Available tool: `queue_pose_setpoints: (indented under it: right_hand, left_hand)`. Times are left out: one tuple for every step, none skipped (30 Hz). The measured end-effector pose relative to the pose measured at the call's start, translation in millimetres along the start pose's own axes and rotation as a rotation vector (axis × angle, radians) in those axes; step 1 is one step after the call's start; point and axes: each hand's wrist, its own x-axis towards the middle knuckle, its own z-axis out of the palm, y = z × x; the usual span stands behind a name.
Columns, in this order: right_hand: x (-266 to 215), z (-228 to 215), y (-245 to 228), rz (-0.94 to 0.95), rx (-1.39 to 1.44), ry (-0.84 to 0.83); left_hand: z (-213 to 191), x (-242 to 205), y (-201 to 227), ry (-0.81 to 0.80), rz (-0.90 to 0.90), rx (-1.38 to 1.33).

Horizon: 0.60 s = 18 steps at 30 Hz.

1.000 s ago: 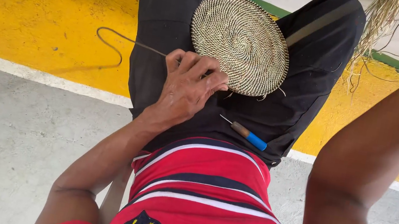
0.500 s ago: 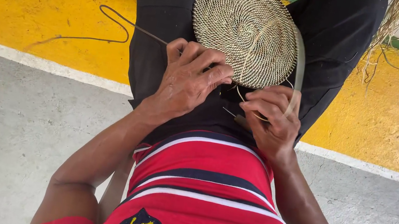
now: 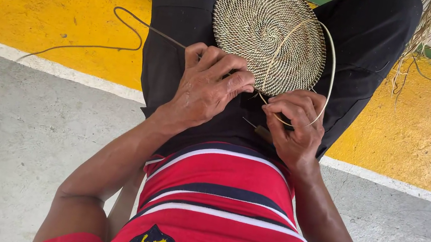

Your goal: Weaving a small circular basket or mat using natural fibers and a small metal tool.

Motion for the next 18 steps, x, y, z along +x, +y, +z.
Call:
queue_pose_setpoints:
  right_hand:
    - [1,3,2,0.0,-0.001,0.002]
    - [2,7,4,-0.047,-0.035,0.015]
    - [3,10,6,-0.094,-0.069,0.029]
    - [5,12,9,-0.091,-0.071,0.029]
    - [6,14,12,-0.104,-0.078,0.002]
    - [11,17,16,-0.123,-0.085,-0.022]
    - [20,6,18,-0.126,-0.087,-0.018]
    - [30,-4,20,-0.105,-0.012,-0.173]
    - [39,-14,22,-0.086,0.062,-0.329]
    - [42,-16,33,-0.084,0.061,-0.328]
    - [45,-18,44,0.111,0.057,-0.346]
    - [49,-21,55,0.305,0.05,-0.36]
    - [60,-17,56,0.306,0.046,-0.356]
    - [72,-12,57,0.181,0.083,-0.416]
    - [83,-9,57,0.055,0.119,-0.476]
    - [91,-14,50,0.046,0.116,-0.47]
    - [99,-18,43,-0.051,0.157,-0.586]
    - [102,-22,35,-0.141,0.206,-0.715]
  left_hand:
    - [0,0,0,0.0,0.002,-0.001]
    - [0,0,0,-0.002,0.004,0.001]
    - [0,0,0,-0.003,0.005,0.003]
    - [0,-1,0,-0.005,0.006,0.0]
    - [0,-1,1,-0.004,0.006,-0.001]
    - [-1,1,0,0.001,0.01,0.003]
    - [0,2,0,0.003,0.015,0.005]
    - [-1,1,0,-0.011,0.011,0.005]
    - [-2,0,1,-0.026,0.007,0.006]
    - [-1,-1,1,-0.027,0.008,0.005]
    - [0,-2,1,-0.02,0.017,0.006]
    - [1,-2,0,-0.01,0.031,0.006]
    - [1,-1,0,-0.009,0.035,0.003]
    - [1,-1,-1,-0.009,0.042,0.007]
    - [1,-1,-1,-0.009,0.049,0.01]
    - [0,1,-1,-0.002,0.056,0.016]
    - [0,2,-2,-0.006,0.05,0.012]
    - [-1,-2,1,-0.017,0.026,0.004]
